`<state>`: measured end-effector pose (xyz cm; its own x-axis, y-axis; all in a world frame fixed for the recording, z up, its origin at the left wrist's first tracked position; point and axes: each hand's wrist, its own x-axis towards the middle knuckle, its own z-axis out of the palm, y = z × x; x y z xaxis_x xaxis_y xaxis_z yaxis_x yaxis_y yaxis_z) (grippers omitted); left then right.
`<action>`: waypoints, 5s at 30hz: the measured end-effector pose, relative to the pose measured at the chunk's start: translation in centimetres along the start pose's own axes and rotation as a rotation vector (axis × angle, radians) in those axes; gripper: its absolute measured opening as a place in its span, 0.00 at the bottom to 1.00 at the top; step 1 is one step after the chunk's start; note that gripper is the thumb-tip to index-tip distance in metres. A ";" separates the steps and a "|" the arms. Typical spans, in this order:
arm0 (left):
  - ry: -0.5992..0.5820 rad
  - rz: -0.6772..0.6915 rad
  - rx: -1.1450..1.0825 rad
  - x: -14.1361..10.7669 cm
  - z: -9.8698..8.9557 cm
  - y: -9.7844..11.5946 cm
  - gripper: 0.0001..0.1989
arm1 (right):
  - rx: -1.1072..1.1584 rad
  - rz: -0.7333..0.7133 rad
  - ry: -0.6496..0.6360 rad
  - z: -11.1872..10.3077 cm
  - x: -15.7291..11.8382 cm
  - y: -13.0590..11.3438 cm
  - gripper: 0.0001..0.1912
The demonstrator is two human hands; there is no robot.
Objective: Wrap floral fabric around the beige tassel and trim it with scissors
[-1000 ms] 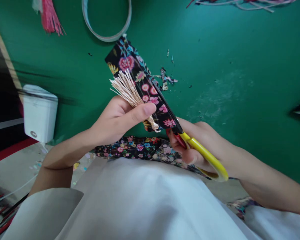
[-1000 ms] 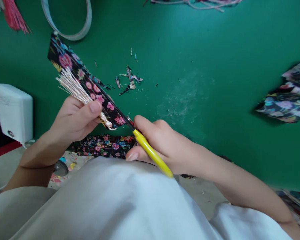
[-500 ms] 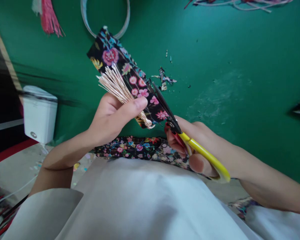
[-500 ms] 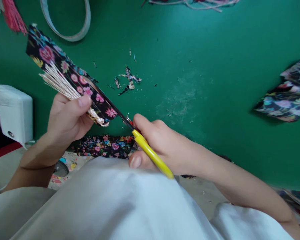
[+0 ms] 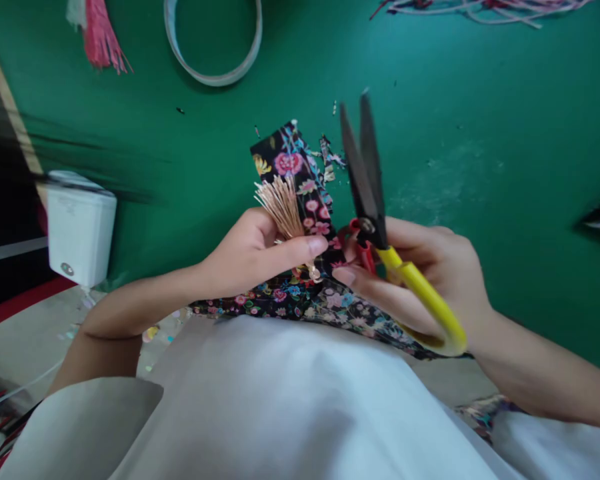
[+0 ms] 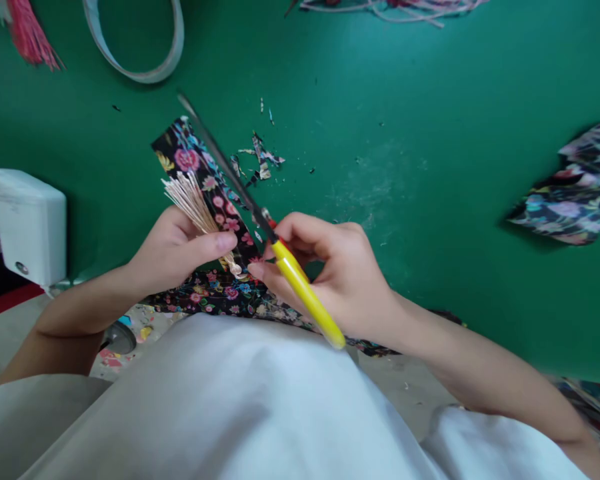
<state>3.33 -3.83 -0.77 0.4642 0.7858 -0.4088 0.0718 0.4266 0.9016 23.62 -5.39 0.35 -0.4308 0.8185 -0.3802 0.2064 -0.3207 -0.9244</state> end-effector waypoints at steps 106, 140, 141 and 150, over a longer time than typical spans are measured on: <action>0.288 -0.017 -0.375 0.3 0.1 -0.5 0.11 | -0.058 -0.029 -0.455 -1.7 0.3 2.0 0.35; 0.227 -0.030 -0.354 0.5 0.3 -0.1 0.10 | -0.060 -0.041 -0.455 -1.5 0.4 2.5 0.34; 0.230 -0.039 -0.364 0.4 0.3 -0.1 0.09 | -0.057 -0.035 -0.459 -1.5 0.4 2.5 0.34; 0.257 -0.094 -0.442 0.5 0.4 0.5 0.08 | 0.002 -0.017 -0.438 -1.3 0.5 2.4 0.35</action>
<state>3.93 -3.43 -0.48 0.2376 0.7957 -0.5571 -0.3024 0.6057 0.7360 25.04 -5.11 -2.07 -0.7663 0.5442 -0.3415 0.1948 -0.3098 -0.9306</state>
